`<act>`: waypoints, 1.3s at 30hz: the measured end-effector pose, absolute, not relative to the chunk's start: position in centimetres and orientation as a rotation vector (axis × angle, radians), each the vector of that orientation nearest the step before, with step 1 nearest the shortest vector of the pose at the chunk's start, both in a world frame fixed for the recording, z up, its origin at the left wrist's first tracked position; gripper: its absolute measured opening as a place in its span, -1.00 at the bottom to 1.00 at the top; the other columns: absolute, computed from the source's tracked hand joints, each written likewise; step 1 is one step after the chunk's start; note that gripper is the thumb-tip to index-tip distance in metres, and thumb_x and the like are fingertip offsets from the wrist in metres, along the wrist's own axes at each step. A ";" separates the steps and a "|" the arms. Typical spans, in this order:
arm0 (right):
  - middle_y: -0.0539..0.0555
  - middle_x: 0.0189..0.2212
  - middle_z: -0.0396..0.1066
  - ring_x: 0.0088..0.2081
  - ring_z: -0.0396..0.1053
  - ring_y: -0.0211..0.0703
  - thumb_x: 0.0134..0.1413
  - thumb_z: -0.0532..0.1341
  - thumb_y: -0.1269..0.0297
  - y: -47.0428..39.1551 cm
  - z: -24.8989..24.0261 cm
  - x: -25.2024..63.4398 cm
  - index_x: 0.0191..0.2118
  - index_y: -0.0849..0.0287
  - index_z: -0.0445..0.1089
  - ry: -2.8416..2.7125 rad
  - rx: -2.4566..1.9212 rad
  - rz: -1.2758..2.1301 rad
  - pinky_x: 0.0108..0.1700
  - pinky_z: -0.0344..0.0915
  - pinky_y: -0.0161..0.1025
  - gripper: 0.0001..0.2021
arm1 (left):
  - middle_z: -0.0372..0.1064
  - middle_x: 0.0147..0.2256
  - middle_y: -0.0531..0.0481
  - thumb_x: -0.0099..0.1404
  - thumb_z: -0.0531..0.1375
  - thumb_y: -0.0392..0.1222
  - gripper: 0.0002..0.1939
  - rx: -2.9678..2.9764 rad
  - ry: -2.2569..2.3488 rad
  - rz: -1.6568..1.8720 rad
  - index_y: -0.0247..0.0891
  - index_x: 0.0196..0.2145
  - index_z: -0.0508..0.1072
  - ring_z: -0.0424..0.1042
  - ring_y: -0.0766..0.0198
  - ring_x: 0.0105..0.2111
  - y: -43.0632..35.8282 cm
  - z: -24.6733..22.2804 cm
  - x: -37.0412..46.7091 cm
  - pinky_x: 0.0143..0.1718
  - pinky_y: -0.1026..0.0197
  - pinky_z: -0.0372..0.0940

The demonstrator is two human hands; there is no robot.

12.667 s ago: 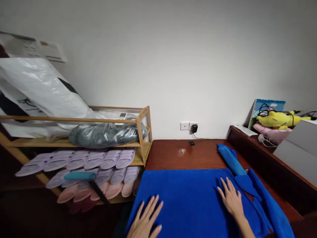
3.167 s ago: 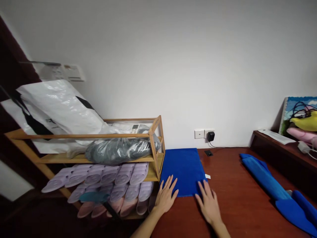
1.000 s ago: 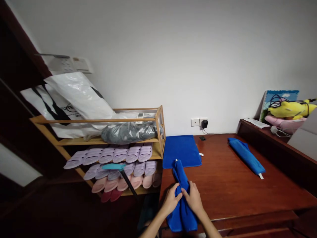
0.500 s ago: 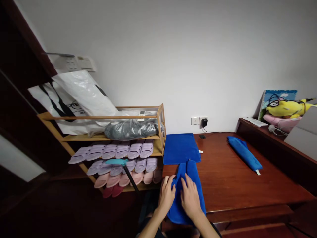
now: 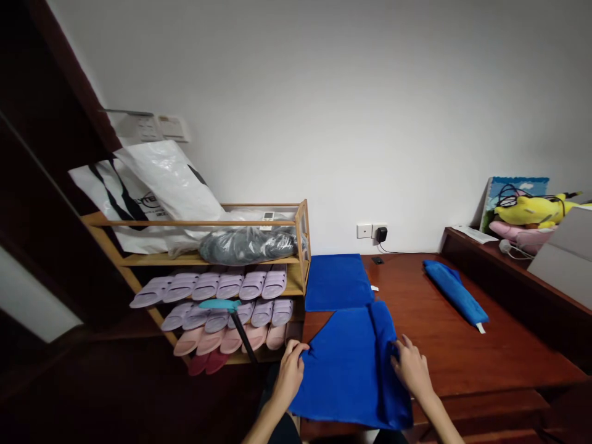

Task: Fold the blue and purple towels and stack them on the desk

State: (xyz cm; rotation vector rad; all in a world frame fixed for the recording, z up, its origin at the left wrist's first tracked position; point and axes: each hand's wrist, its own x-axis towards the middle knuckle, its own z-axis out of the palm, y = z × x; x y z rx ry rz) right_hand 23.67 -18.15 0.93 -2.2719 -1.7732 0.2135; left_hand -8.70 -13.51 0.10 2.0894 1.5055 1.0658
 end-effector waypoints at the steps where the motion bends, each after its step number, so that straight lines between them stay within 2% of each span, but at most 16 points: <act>1: 0.32 0.19 0.12 0.13 0.20 0.15 0.08 0.03 0.25 -18.3 1.0 23.3 0.10 0.17 0.26 -1.755 -2.239 0.210 -0.01 0.24 0.15 -0.56 | 0.28 -0.21 -0.10 0.07 -0.10 -0.53 -0.53 2.117 1.552 1.029 -0.22 -0.20 0.43 0.37 0.18 -0.18 -13.9 0.3 -8.1 -0.07 0.08 0.28; 4: 0.21 0.26 0.02 0.22 0.07 -0.02 0.15 0.00 0.12 -18.3 0.8 19.1 0.21 0.13 0.10 -1.851 -1.889 0.255 0.13 0.16 0.00 -0.49 | 0.28 0.00 -0.14 0.06 -0.10 -0.53 -0.44 2.306 1.607 0.822 -0.22 -0.05 0.39 0.28 0.11 0.01 -14.7 0.8 -5.2 0.06 0.00 0.17; 6: 0.12 0.28 -0.02 0.26 -0.02 -0.12 0.19 -0.04 0.05 -18.0 -0.1 15.5 0.25 0.06 0.00 -1.919 -1.682 0.313 0.19 0.10 -0.08 -0.46 | 0.13 0.18 -0.11 0.11 -0.10 -0.50 -0.38 2.451 1.491 0.662 -0.23 0.12 0.27 0.10 0.11 0.17 -14.7 0.5 -3.0 0.15 0.00 0.07; 8: 0.11 0.29 -0.05 0.26 -0.04 -0.14 0.22 -0.10 0.03 -17.3 -1.3 13.1 0.27 0.06 -0.03 -1.925 -1.648 0.334 0.20 0.09 -0.08 -0.46 | -0.05 0.28 -0.07 0.20 -0.09 -0.40 -0.38 2.534 1.378 0.534 -0.25 0.23 0.09 -0.09 0.12 0.26 -14.2 -0.3 -1.5 0.21 -0.01 -0.03; 10: 0.13 0.28 -0.03 0.27 -0.05 -0.09 0.22 -0.12 -0.01 -16.6 -2.7 12.9 0.25 0.07 0.02 -1.935 -1.713 0.288 0.21 0.07 -0.02 -0.46 | -0.15 0.30 -0.06 0.31 -0.08 -0.22 -0.42 2.560 1.362 0.459 -0.23 0.27 -0.01 -0.18 0.11 0.28 -13.5 -1.3 -1.1 0.24 -0.05 -0.10; 13: 0.14 0.26 0.00 0.27 -0.06 -0.02 0.19 -0.12 -0.08 -16.0 -4.4 16.6 0.23 0.07 0.09 -1.937 -1.889 0.122 0.22 0.01 0.08 -0.43 | -0.22 0.31 -0.02 0.35 -0.10 0.04 -0.41 2.572 1.387 0.435 -0.14 0.29 -0.08 -0.18 0.12 0.28 -12.5 -2.2 -1.8 0.26 -0.06 -0.14; 15: 0.16 0.26 0.01 0.27 -0.05 0.00 0.17 -0.12 -0.11 -16.0 -5.1 20.6 0.24 0.10 0.06 -1.927 -2.017 0.004 0.21 -0.01 0.10 -0.39 | -0.24 0.31 0.00 0.36 -0.13 0.10 -0.39 2.585 1.385 0.428 -0.11 0.29 -0.11 -0.18 0.13 0.28 -12.2 -2.3 -2.3 0.26 -0.06 -0.13; 17: 0.16 0.25 0.04 0.28 -0.08 0.03 0.14 -0.10 -0.13 -16.3 -5.7 25.4 0.24 0.11 0.06 -1.935 -2.120 -0.109 0.22 -0.06 0.14 -0.37 | -0.24 0.31 0.01 0.36 -0.14 0.10 -0.40 2.596 1.376 0.417 -0.09 0.29 -0.11 -0.19 0.12 0.28 -12.1 -2.1 -2.6 0.25 -0.07 -0.13; 19: 0.07 0.28 -0.04 0.30 -0.16 0.03 0.14 -0.09 -0.09 -16.8 -6.1 30.5 0.23 0.01 0.09 -1.921 -2.214 -0.160 0.20 -0.04 0.16 -0.42 | -0.24 0.31 0.01 0.37 -0.15 0.08 -0.42 2.594 1.368 0.412 -0.09 0.29 -0.11 -0.19 0.11 0.28 -12.1 -1.8 -2.5 0.25 -0.09 -0.13; 23: 0.08 0.25 0.06 0.25 0.01 0.06 0.16 -0.11 0.02 -17.8 -6.0 39.7 0.22 -0.12 0.07 -1.790 -2.483 0.061 0.08 0.09 0.26 -0.50 | -0.22 0.31 -0.02 0.38 -0.13 0.05 -0.44 2.576 1.349 0.428 -0.09 0.28 -0.08 -0.18 0.09 0.28 -12.5 -1.4 -2.4 0.24 -0.13 -0.12; 26: 0.22 0.24 0.06 0.24 0.00 0.12 0.16 -0.13 0.19 -18.2 -4.6 42.0 0.22 0.00 0.09 -1.637 -2.637 -0.072 0.08 0.06 0.31 -0.50 | -0.18 0.30 -0.03 0.38 -0.12 0.03 -0.45 2.569 1.338 0.454 -0.08 0.28 -0.07 -0.16 0.07 0.28 -13.2 -1.2 -2.7 0.23 -0.15 -0.11; 29: 0.36 0.28 -0.10 0.26 -0.06 0.15 0.16 -0.13 0.28 -17.9 -2.9 37.7 0.22 0.25 0.11 -1.635 -2.451 -0.402 0.12 0.05 0.19 -0.49 | -0.18 0.30 -0.03 0.39 -0.12 0.01 -0.45 2.568 1.374 0.459 -0.09 0.28 -0.09 -0.15 0.06 0.27 -14.0 -1.2 -3.2 0.23 -0.15 -0.09; 32: 0.20 0.30 -0.11 0.26 -0.03 0.00 0.20 -0.10 0.08 -17.6 -2.3 28.9 0.25 0.10 0.02 -1.873 -2.056 -0.192 0.13 0.11 0.06 -0.47 | -0.19 0.30 0.00 0.38 -0.11 0.00 -0.45 2.580 1.415 0.449 -0.06 0.28 -0.11 -0.14 0.08 0.27 -14.7 -1.2 -3.8 0.23 -0.12 -0.08; 35: 0.09 0.30 -0.10 0.28 -0.07 -0.11 0.23 -0.13 0.01 -17.6 -2.7 21.2 0.29 -0.05 -0.17 -2.029 -1.844 0.106 0.16 0.10 0.02 -0.45 | -0.16 0.29 0.00 0.37 -0.08 0.00 -0.45 2.587 1.450 0.429 -0.06 0.28 -0.08 -0.12 0.09 0.27 -15.0 -1.1 -4.9 0.23 -0.09 -0.06; 37: 0.06 0.30 -0.10 0.29 -0.12 -0.11 0.22 -0.12 -0.02 -17.6 -3.3 19.0 0.29 -0.08 -0.17 -2.086 -1.789 0.169 0.20 0.04 0.04 -0.45 | -0.14 0.29 0.01 0.38 -0.09 0.00 -0.45 2.589 1.462 0.417 -0.05 0.28 -0.07 -0.10 0.10 0.27 -15.1 -1.1 -5.7 0.22 -0.08 -0.05; 39: 0.06 0.29 -0.07 0.29 -0.12 -0.08 0.20 -0.11 -0.05 -17.4 -3.8 19.8 0.27 -0.06 -0.07 -2.067 -1.824 0.136 0.22 0.00 0.07 -0.45 | -0.12 0.29 0.03 0.38 -0.10 0.01 -0.47 2.588 1.463 0.411 -0.03 0.27 -0.05 -0.09 0.11 0.26 -15.1 -1.0 -6.6 0.22 -0.07 -0.06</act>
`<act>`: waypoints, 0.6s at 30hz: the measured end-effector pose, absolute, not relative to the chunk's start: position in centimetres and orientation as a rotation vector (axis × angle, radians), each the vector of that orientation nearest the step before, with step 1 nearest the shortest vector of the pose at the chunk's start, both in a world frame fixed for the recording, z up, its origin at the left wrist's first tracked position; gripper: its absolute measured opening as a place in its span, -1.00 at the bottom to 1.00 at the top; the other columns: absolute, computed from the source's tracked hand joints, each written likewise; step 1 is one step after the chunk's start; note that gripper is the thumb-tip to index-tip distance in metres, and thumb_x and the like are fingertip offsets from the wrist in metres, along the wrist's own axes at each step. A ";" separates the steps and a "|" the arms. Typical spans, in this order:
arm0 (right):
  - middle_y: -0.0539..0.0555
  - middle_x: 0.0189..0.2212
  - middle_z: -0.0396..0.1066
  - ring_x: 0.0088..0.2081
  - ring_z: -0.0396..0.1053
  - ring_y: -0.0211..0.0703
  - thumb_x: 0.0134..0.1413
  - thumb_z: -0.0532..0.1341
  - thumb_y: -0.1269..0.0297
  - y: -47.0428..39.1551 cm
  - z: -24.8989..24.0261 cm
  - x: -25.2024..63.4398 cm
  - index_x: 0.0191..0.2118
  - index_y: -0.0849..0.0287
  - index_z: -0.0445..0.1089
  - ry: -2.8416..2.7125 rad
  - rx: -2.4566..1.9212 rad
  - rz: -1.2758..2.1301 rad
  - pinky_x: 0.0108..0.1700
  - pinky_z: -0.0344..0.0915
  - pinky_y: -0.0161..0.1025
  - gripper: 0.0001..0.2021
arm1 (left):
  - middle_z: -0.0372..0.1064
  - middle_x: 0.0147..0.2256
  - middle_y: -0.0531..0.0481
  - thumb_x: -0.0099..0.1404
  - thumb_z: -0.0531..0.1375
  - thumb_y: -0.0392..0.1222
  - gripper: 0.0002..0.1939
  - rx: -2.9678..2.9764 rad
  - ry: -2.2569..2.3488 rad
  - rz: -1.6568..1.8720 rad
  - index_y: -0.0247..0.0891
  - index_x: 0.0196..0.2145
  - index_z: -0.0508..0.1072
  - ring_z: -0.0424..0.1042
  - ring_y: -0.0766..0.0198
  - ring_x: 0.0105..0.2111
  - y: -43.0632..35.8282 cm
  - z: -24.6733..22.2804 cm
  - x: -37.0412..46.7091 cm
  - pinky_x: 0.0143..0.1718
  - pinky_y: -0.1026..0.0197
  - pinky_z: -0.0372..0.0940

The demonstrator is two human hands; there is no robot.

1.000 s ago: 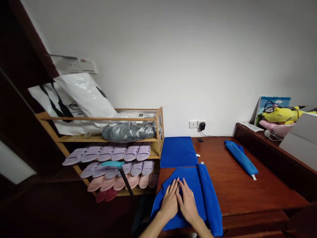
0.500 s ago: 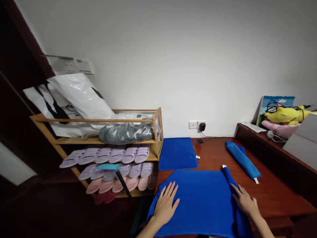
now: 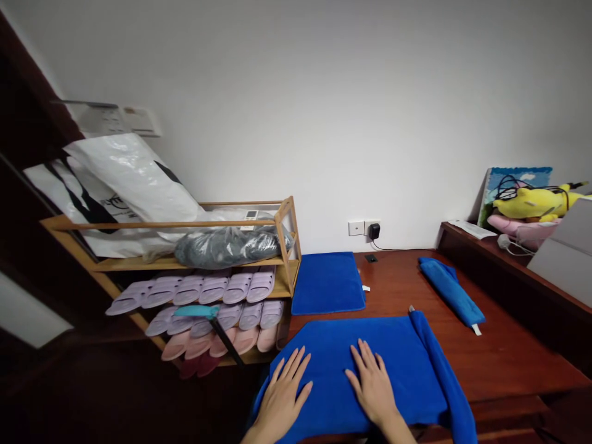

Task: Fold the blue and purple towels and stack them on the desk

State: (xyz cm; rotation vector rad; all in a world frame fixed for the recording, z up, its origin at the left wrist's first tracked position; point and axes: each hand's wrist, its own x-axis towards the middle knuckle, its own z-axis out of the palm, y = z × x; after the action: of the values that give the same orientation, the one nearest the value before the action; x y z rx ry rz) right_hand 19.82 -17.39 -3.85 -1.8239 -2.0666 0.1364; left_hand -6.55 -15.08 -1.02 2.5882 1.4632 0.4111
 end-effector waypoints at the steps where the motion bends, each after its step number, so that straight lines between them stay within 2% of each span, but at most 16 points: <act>1: 0.07 0.28 -0.04 0.29 -0.11 -0.06 0.20 -0.10 -0.06 -17.3 -4.2 21.3 0.26 -0.04 -0.02 -2.035 -1.867 0.103 0.22 0.00 0.07 -0.45 | -0.10 0.29 0.03 0.38 -0.10 0.02 -0.47 2.585 1.459 0.405 -0.02 0.27 -0.04 -0.07 0.11 0.26 -15.1 -0.9 -6.9 0.22 -0.07 -0.06; 4: 0.14 0.26 0.02 0.27 -0.07 -0.03 0.17 -0.09 -0.10 -17.7 -5.5 28.5 0.22 0.05 0.09 -1.899 -2.032 -0.014 0.19 0.03 0.06 -0.42 | 0.05 0.24 -0.02 0.37 -0.09 0.07 -0.51 2.540 1.483 0.393 0.00 0.22 0.11 0.05 0.06 0.21 -14.5 -0.3 -7.2 0.18 -0.10 -0.03; 6: 0.17 0.25 0.04 0.26 -0.03 -0.03 0.17 -0.12 -0.08 -18.6 -6.6 34.3 0.22 0.11 0.11 -1.835 -2.113 -0.066 0.18 0.07 0.03 -0.42 | 0.24 0.14 -0.06 0.36 -0.09 0.07 -0.57 2.502 1.508 0.389 -0.01 0.10 0.29 0.18 0.03 0.13 -13.4 0.4 -6.9 0.14 -0.13 0.01; 8: 0.15 0.25 0.04 0.27 -0.04 -0.02 0.15 -0.11 -0.09 -20.0 -7.6 39.5 0.21 0.08 0.13 -1.851 -2.169 -0.111 0.19 0.03 0.06 -0.41 | 0.36 -0.01 -0.10 0.37 -0.10 0.01 -0.62 2.474 1.544 0.398 -0.08 -0.05 0.41 0.27 0.03 0.02 -11.8 1.1 -6.5 0.09 -0.11 0.05; 9: 0.13 0.26 0.03 0.27 -0.05 -0.01 0.13 -0.09 -0.11 -20.6 -8.1 41.6 0.20 0.05 0.14 -1.842 -2.209 -0.129 0.20 -0.01 0.09 -0.41 | 0.37 -0.04 -0.12 0.36 -0.08 -0.05 -0.65 2.454 1.575 0.421 -0.12 -0.07 0.42 0.28 0.03 0.00 -10.9 1.4 -6.3 0.08 -0.10 0.05; 11: 0.09 0.27 -0.01 0.28 -0.10 0.00 0.10 -0.09 -0.12 -21.7 -8.8 44.7 0.18 -0.01 0.17 -1.829 -2.281 -0.124 0.21 -0.07 0.15 -0.42 | 0.29 0.01 -0.18 0.28 0.00 -0.18 -0.65 2.313 1.649 0.493 -0.21 0.01 0.34 0.20 0.01 0.05 -8.9 1.7 -5.9 0.08 -0.10 0.00; 14: 0.07 0.29 -0.05 0.29 -0.14 0.01 0.12 -0.16 -0.08 -22.4 -9.4 46.4 0.21 -0.07 0.11 -1.705 -2.384 -0.037 0.17 -0.07 0.25 -0.43 | 0.21 0.07 -0.20 0.10 0.11 -0.30 -0.44 2.030 1.635 0.527 -0.26 0.10 0.22 0.13 0.00 0.10 -6.6 1.6 -5.8 0.09 -0.07 -0.02; 16: 0.05 0.29 -0.04 0.29 -0.13 0.01 0.13 -0.21 -0.06 -22.5 -9.6 46.1 0.23 -0.10 0.05 -1.583 -2.419 -0.008 0.15 -0.06 0.27 -0.44 | 0.34 -0.08 -0.12 0.00 0.14 -0.34 -0.45 1.918 1.548 0.472 -0.25 0.01 0.30 0.28 0.06 -0.04 -5.6 1.5 -5.7 -0.01 0.04 0.10; 18: 0.04 0.29 -0.04 0.29 -0.12 -0.01 0.13 -0.22 -0.05 -22.4 -9.5 45.5 0.22 -0.11 0.06 -1.502 -2.427 -0.027 0.15 -0.06 0.23 -0.44 | 0.41 -0.27 -0.01 -0.09 0.15 -0.36 -0.56 1.831 1.447 0.414 -0.25 -0.17 0.41 0.37 0.14 -0.22 -4.8 1.7 -5.6 -0.17 0.15 0.20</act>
State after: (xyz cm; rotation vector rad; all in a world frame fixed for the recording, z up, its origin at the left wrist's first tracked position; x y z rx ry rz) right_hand 45.53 -22.41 -9.49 -2.4267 -1.5018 -0.0271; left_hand -5.64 -4.85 1.67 1.8312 1.4468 0.4136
